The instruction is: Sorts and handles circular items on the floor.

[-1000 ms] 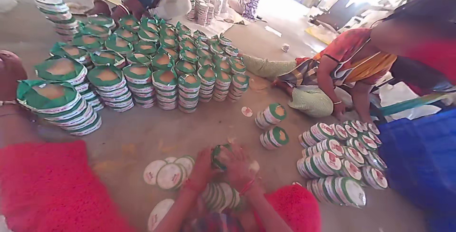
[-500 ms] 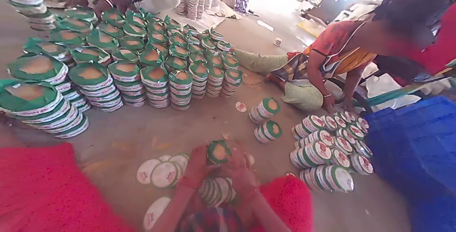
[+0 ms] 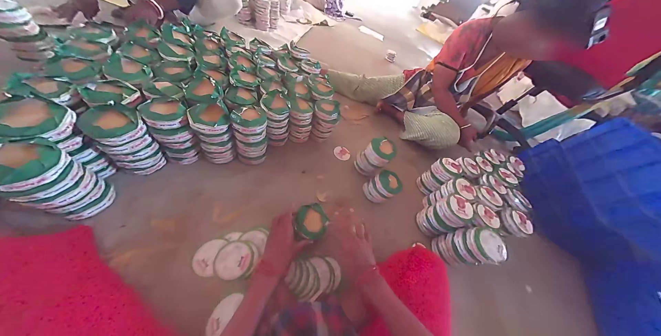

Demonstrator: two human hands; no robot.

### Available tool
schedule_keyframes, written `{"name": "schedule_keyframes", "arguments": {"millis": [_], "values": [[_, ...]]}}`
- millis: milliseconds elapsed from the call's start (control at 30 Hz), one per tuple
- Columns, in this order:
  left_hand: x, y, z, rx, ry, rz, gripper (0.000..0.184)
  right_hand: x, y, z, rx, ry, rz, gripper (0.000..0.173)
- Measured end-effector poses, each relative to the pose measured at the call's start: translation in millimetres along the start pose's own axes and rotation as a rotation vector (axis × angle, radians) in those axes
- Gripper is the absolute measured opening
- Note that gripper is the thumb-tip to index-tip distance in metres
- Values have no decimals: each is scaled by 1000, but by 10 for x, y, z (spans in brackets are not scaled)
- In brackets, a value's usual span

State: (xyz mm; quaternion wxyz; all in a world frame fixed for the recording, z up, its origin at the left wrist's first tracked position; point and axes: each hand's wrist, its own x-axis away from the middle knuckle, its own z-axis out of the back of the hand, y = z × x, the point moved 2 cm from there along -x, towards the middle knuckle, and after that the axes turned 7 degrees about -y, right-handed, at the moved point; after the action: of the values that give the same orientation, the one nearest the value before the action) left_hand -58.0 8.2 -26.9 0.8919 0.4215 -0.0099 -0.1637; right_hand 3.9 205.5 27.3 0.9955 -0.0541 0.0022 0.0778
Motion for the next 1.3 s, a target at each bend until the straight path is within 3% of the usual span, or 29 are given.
{"name": "schedule_keyframes", "arguments": {"millis": [67, 133, 233, 433, 567, 667, 733, 867, 967, 1100, 1300], "values": [[9, 6, 2, -12, -6, -2, 110, -25, -22, 20, 58, -165, -34, 70], [5, 12, 11, -18, -7, -2, 110, -43, -63, 59, 31, -244, -44, 68], [-4, 5, 7, 7, -10, -3, 109, -124, -41, 104, -56, -161, -73, 43], [6, -23, -12, 4, -9, 15, 105, -412, -78, 118, -42, -277, -47, 61], [-7, -18, -12, -16, -2, -3, 101, -534, -120, 179, 4, -233, 14, 47], [16, -33, -25, -18, 9, -20, 100, -593, -129, 148, 33, -180, 48, 54], [11, -37, -25, -11, 8, -13, 101, -659, -153, 111, 63, -251, 54, 58], [7, -18, -9, 0, 12, -12, 101, -779, -222, 247, -50, -292, -36, 51], [30, -25, -15, -6, 21, -29, 100, -883, -199, 209, -106, -283, -75, 59], [25, -27, -10, -5, 13, -24, 98, -962, -218, 103, -50, -377, -25, 55], [13, -13, 2, -12, -40, 16, 96, -790, -406, 117, 166, -360, 143, 64]]}}
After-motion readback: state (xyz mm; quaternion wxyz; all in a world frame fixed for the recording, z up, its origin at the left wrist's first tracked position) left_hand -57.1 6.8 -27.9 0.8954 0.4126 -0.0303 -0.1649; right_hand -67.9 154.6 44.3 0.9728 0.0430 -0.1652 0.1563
